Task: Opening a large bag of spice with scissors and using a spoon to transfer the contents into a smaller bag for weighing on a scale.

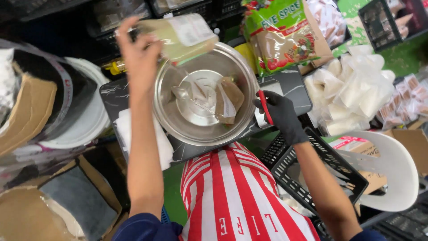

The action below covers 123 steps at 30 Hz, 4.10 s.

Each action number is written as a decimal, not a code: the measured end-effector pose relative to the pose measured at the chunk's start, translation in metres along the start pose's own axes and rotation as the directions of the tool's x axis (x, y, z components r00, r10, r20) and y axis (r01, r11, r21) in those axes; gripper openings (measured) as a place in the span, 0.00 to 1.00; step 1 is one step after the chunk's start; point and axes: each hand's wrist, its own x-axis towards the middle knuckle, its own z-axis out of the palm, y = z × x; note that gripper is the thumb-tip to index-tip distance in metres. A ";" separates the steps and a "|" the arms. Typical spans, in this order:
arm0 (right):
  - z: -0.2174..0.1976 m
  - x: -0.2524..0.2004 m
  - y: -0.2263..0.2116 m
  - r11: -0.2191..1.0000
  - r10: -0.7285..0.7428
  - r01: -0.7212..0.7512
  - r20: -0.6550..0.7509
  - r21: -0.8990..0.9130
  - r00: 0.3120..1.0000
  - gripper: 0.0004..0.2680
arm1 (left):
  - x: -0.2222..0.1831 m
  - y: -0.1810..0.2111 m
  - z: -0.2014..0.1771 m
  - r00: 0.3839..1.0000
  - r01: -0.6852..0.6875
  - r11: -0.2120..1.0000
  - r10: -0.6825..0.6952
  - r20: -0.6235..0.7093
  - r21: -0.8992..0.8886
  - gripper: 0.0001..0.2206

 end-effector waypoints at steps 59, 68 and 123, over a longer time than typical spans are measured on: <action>0.286 0.162 0.156 0.319 -0.472 0.353 0.176 -0.880 0.864 0.16 | -0.222 -0.009 -0.028 0.961 -0.042 0.850 0.178 -0.211 0.525 0.10; 0.238 0.096 0.093 0.201 -0.753 0.662 0.318 -0.722 0.576 0.06 | -0.254 -0.019 -0.008 0.942 0.184 0.835 0.000 -0.335 0.518 0.09; 0.020 0.095 0.055 0.731 -0.672 0.676 0.075 -0.092 0.737 0.07 | -0.186 -0.098 0.113 0.839 0.320 0.762 -0.504 0.205 0.563 0.43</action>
